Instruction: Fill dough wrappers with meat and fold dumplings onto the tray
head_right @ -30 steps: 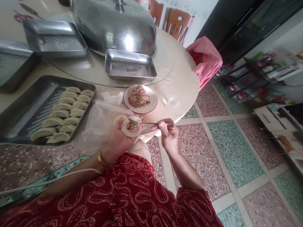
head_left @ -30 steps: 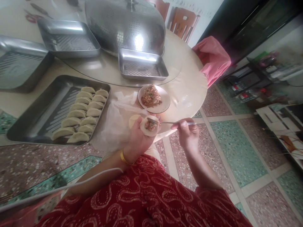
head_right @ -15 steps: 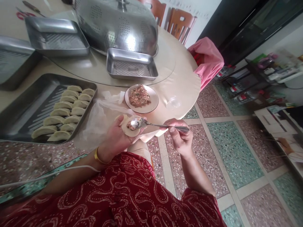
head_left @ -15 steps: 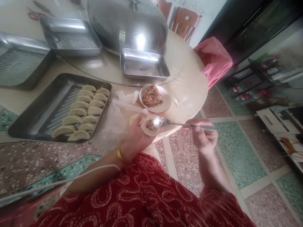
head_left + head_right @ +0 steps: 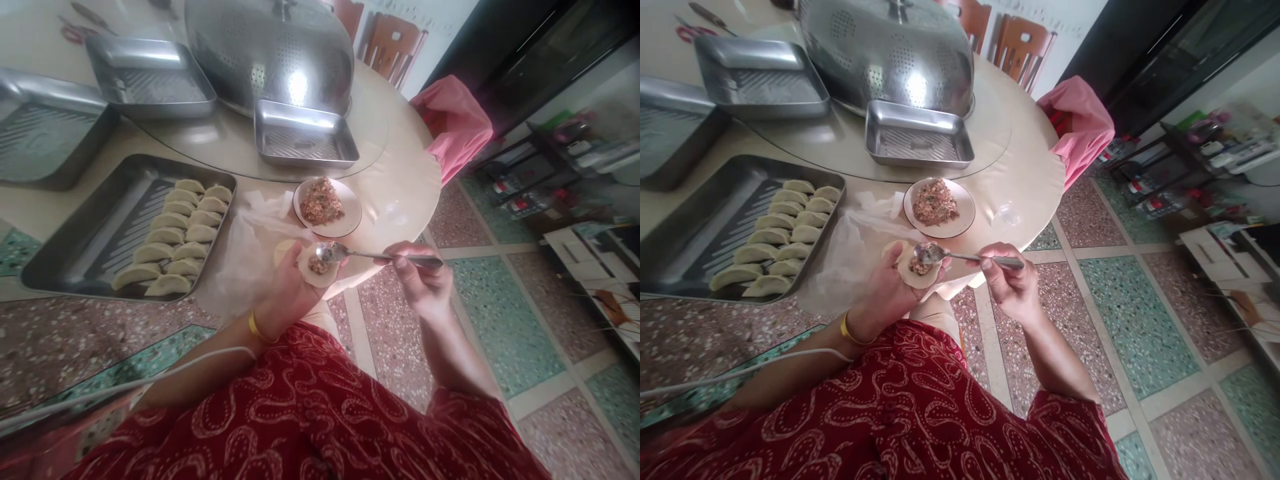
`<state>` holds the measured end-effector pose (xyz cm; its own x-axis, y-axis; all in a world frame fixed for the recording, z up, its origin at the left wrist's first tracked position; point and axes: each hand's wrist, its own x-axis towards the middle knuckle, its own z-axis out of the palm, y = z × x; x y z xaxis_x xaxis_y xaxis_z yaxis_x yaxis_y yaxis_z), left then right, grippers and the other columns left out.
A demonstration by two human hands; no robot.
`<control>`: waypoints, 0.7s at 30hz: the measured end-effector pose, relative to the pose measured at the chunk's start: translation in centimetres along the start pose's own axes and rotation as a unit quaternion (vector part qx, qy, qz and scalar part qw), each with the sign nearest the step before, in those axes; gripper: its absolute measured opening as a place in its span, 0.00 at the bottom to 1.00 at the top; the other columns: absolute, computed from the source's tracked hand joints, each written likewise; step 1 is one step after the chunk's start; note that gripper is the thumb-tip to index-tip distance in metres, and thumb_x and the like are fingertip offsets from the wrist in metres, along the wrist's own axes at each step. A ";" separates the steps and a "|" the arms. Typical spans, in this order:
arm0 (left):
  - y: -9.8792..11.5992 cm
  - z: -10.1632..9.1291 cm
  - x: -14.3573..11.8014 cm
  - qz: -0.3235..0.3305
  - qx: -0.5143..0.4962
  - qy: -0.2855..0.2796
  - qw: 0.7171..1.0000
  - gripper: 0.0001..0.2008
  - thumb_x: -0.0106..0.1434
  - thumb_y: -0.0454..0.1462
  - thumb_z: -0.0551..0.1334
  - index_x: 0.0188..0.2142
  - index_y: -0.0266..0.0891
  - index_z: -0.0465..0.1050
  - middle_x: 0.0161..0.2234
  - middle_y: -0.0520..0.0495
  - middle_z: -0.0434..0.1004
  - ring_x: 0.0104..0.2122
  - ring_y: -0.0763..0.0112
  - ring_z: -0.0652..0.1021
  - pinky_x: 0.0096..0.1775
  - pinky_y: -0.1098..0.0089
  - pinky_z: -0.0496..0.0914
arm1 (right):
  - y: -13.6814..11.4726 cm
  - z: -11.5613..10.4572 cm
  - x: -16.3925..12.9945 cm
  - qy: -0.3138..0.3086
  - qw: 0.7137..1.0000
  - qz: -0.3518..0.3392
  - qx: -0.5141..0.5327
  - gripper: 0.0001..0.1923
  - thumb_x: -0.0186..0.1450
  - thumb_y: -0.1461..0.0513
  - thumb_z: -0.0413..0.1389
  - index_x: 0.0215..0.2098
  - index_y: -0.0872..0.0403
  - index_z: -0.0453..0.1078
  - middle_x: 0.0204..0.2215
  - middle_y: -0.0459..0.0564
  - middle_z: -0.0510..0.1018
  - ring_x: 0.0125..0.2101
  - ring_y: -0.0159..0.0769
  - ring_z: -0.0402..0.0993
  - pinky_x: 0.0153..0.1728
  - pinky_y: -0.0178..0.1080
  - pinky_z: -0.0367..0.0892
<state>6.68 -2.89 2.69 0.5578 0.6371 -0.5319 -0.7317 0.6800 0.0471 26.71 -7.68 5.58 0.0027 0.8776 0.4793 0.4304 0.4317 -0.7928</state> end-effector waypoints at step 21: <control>0.4 0.4 -0.4 0.004 0.028 -0.014 1.000 0.27 0.73 0.47 0.44 0.55 0.29 0.69 0.37 0.38 0.82 0.37 0.60 0.82 0.43 0.61 0.76 | -2.5 -0.7 2.6 -0.142 0.978 -0.148 -0.036 0.13 0.64 0.65 0.60 0.41 0.37 0.78 0.34 0.40 0.85 0.35 0.39 0.82 0.34 0.46 0.80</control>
<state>6.31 -2.76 3.28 0.5625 0.6522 -0.5082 -0.7139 0.6931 0.0995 26.25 -6.57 9.06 -0.3782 0.7435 0.5516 0.4364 0.6687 -0.6020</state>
